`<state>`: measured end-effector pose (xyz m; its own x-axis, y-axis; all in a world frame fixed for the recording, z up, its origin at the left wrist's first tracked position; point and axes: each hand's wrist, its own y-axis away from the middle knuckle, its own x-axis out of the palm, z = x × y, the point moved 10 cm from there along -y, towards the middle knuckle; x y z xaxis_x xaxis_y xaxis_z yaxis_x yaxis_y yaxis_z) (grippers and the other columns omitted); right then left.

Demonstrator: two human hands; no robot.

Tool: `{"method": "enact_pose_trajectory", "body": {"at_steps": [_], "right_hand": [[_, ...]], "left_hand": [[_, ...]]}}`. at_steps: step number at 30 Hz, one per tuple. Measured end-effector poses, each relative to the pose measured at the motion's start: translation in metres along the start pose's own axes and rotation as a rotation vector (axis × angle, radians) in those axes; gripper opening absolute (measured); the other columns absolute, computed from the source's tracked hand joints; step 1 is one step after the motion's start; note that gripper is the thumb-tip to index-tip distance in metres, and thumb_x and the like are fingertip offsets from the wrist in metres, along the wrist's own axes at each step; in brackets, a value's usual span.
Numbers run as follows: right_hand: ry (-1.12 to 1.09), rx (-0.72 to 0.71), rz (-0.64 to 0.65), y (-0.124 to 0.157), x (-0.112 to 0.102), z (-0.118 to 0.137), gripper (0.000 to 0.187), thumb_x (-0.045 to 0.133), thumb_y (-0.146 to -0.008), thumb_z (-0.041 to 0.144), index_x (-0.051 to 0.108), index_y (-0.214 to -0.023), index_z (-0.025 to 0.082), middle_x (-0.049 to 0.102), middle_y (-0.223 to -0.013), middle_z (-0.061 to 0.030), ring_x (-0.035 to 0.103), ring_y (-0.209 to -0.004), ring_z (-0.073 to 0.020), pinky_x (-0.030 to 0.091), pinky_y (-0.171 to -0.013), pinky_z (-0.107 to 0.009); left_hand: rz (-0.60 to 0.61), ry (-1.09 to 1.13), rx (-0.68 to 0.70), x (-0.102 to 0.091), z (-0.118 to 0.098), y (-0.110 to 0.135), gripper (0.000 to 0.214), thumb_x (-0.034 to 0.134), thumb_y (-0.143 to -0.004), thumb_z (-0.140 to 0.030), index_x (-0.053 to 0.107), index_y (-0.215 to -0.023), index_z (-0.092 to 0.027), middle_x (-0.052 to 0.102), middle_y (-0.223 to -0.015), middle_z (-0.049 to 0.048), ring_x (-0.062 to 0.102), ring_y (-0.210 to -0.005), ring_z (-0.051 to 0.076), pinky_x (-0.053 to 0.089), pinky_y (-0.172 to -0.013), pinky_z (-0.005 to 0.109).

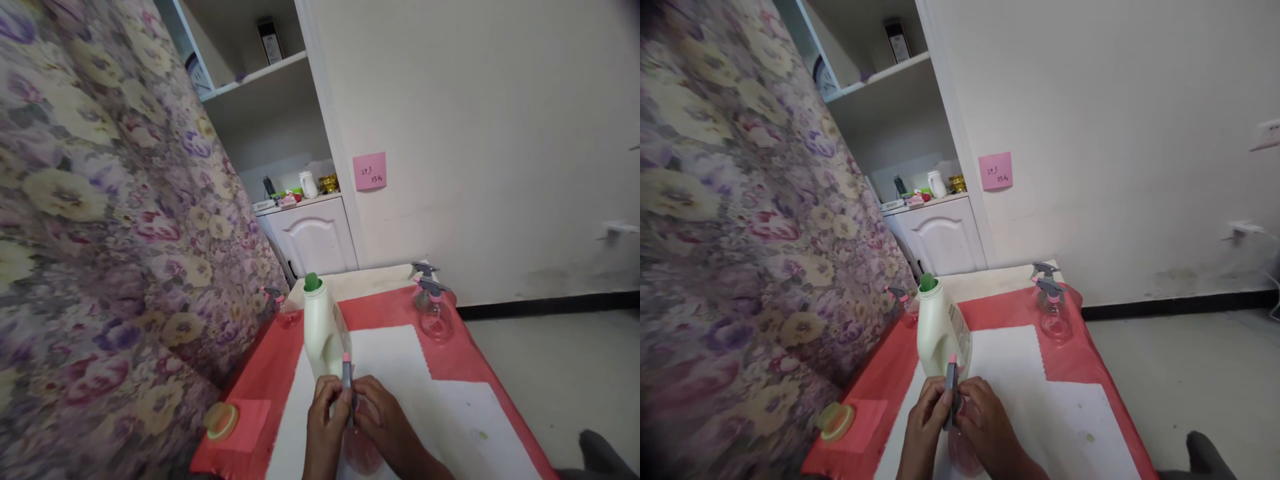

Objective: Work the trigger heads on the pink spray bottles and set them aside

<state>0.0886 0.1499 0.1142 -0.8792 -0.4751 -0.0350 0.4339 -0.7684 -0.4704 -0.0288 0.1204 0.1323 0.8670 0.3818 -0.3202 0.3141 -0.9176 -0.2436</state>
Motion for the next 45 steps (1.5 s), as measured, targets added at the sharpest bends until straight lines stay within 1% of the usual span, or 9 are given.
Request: {"method": "enact_pose_trajectory", "body": {"at_steps": [5, 10, 16, 19, 24, 32, 37, 39, 45], "right_hand": [[0.012, 0.044, -0.039, -0.001, -0.001, -0.002, 0.024, 0.054, -0.079, 0.016, 0.065, -0.101, 0.019, 0.067, -0.099, -0.0081, 0.063, -0.097, -0.0237, 0.050, -0.088, -0.038], [0.071, 0.117, -0.114, 0.000, -0.004, -0.008, 0.012, 0.059, -0.083, 0.026, 0.064, -0.092, 0.020, 0.068, -0.091, -0.0059, 0.065, -0.089, -0.0230, 0.051, -0.081, -0.035], [0.109, 0.146, -0.246, 0.006, -0.009, -0.016, 0.013, 0.061, -0.085, 0.034, 0.061, -0.087, 0.021, 0.066, -0.083, -0.0032, 0.065, -0.080, -0.0215, 0.052, -0.075, -0.033], [0.075, 0.125, -0.230, 0.004, -0.008, -0.011, 0.011, 0.060, -0.085, 0.031, 0.061, -0.088, 0.021, 0.066, -0.086, -0.0035, 0.065, -0.082, -0.0216, 0.052, -0.077, -0.034], [0.060, 0.023, -0.082, -0.001, -0.002, 0.004, 0.021, 0.048, -0.092, 0.031, 0.064, -0.097, 0.019, 0.066, -0.096, -0.0084, 0.064, -0.092, -0.0229, 0.051, -0.084, -0.037], [0.087, 0.167, -0.213, 0.005, -0.007, -0.015, 0.010, 0.060, -0.083, 0.029, 0.060, -0.088, 0.020, 0.066, -0.085, -0.0042, 0.065, -0.081, -0.0219, 0.051, -0.076, -0.034], [0.025, 0.036, -0.112, 0.001, -0.003, 0.002, 0.014, 0.053, -0.088, 0.025, 0.063, -0.097, 0.021, 0.066, -0.097, -0.0063, 0.064, -0.093, -0.0213, 0.051, -0.085, -0.034], [0.023, 0.018, -0.112, 0.001, -0.003, 0.004, 0.014, 0.051, -0.089, 0.025, 0.063, -0.095, 0.021, 0.066, -0.095, -0.0064, 0.064, -0.092, -0.0213, 0.051, -0.085, -0.034], [0.043, 0.102, -0.286, 0.007, -0.009, -0.008, 0.004, 0.060, -0.083, 0.025, 0.059, -0.085, 0.022, 0.063, -0.083, -0.0019, 0.064, -0.080, -0.0203, 0.052, -0.076, -0.032]], "left_hand": [[-0.006, 0.035, -0.018, -0.002, 0.003, -0.001, 0.037, 0.065, -0.080, -0.055, 0.060, -0.069, -0.020, 0.055, -0.077, 0.0000, 0.056, -0.077, 0.019, 0.046, -0.073, 0.028], [-0.009, 0.064, -0.058, 0.001, 0.001, -0.001, 0.039, 0.066, -0.078, -0.057, 0.057, -0.068, -0.020, 0.055, -0.072, -0.0014, 0.054, -0.072, 0.017, 0.045, -0.067, 0.027], [0.000, 0.075, -0.075, 0.002, -0.003, -0.002, 0.036, 0.068, -0.078, -0.051, 0.055, -0.066, -0.020, 0.052, -0.068, -0.0036, 0.052, -0.068, 0.016, 0.045, -0.067, 0.027], [0.001, 0.065, -0.075, 0.001, -0.004, -0.004, 0.035, 0.069, -0.078, -0.050, 0.054, -0.066, -0.021, 0.050, -0.068, -0.0042, 0.052, -0.068, 0.015, 0.045, -0.069, 0.027], [-0.023, 0.044, -0.057, -0.001, -0.004, -0.005, 0.037, 0.070, -0.075, -0.051, 0.052, -0.064, -0.021, 0.050, -0.068, -0.0039, 0.052, -0.071, 0.016, 0.044, -0.069, 0.027], [0.021, 0.066, -0.080, 0.003, 0.003, -0.001, 0.034, 0.066, -0.081, -0.049, 0.053, -0.068, -0.021, 0.053, -0.071, -0.0031, 0.052, -0.070, 0.016, 0.044, -0.068, 0.027], [0.001, 0.066, -0.046, 0.002, 0.001, -0.005, 0.034, 0.068, -0.078, -0.049, 0.053, -0.066, -0.021, 0.053, -0.070, -0.0022, 0.053, -0.072, 0.017, 0.044, -0.069, 0.028], [-0.004, 0.067, -0.028, 0.002, -0.002, -0.006, 0.035, 0.069, -0.076, -0.050, 0.053, -0.064, -0.021, 0.053, -0.070, -0.0021, 0.053, -0.072, 0.018, 0.044, -0.070, 0.028], [0.035, 0.086, -0.059, 0.006, -0.002, -0.002, 0.034, 0.068, -0.077, -0.051, 0.054, -0.067, -0.021, 0.053, -0.068, -0.0028, 0.053, -0.071, 0.017, 0.044, -0.068, 0.027]]}}
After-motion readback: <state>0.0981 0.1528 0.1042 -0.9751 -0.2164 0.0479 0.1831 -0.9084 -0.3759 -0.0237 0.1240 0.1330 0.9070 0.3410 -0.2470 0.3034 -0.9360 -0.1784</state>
